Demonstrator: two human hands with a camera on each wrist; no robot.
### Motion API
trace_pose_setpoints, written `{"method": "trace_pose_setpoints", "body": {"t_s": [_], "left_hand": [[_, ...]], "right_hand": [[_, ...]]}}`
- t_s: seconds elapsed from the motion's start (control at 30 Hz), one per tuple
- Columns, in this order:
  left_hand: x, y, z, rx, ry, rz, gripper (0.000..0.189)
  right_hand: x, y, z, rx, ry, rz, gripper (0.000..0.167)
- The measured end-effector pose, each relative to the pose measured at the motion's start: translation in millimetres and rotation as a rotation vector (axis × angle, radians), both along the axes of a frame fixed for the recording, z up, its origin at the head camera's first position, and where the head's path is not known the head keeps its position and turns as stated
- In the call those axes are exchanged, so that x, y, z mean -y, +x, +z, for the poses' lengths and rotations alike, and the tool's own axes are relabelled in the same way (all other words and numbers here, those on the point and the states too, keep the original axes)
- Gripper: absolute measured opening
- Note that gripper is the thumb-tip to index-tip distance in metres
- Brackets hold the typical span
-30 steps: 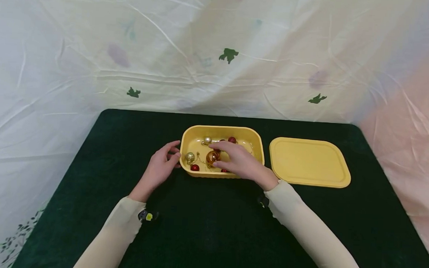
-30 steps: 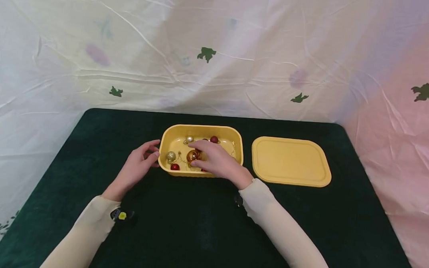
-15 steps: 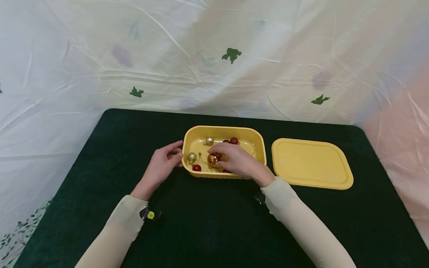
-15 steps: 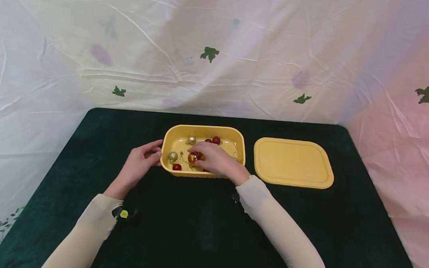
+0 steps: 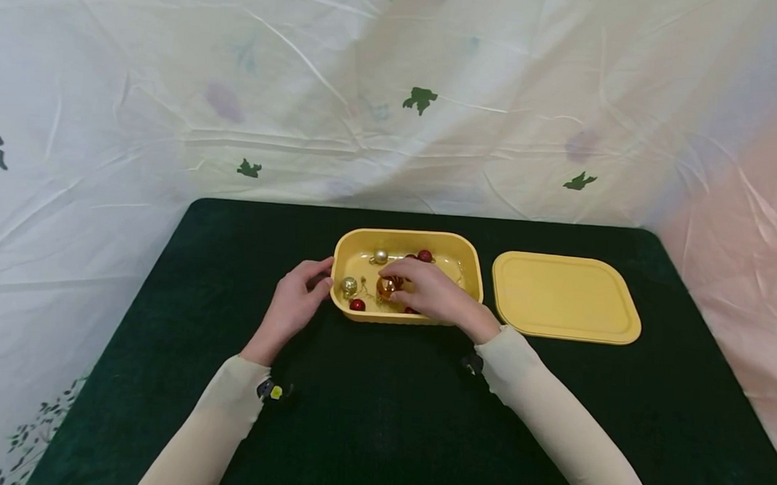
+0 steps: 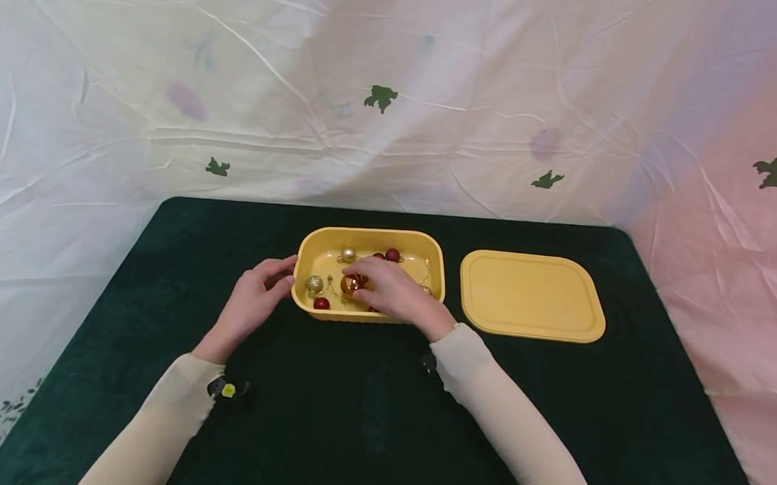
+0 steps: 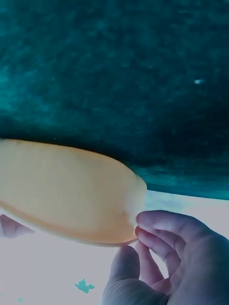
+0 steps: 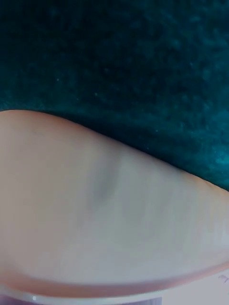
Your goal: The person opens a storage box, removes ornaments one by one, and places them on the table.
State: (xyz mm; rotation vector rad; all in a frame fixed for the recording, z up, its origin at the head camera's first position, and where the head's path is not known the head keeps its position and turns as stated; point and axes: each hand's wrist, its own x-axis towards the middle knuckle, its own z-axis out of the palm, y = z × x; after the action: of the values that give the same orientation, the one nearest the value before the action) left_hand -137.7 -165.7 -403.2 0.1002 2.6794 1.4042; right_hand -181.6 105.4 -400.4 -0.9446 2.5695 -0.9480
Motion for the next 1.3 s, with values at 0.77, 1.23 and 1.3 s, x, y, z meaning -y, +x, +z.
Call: {"method": "trace_pose_setpoints", "body": {"t_s": [0.77, 1.23, 1.3], "left_hand": [[4.5, -0.2, -3.5, -0.164, -0.462, -0.246, 0.054], [4.7, 0.1, 3.0, -0.189, -0.541, -0.27, 0.056], [4.7, -0.1, 4.6, -0.191, -0.538, -0.267, 0.056]], "right_hand": [[-30, 34.7, 32.3, -0.008, -0.152, -0.136, 0.045], [-56, 68.2, 45.0, -0.022, -0.176, -0.123, 0.044], [-58, 73.1, 46.6, -0.016, -0.17, -0.119, 0.044]]}}
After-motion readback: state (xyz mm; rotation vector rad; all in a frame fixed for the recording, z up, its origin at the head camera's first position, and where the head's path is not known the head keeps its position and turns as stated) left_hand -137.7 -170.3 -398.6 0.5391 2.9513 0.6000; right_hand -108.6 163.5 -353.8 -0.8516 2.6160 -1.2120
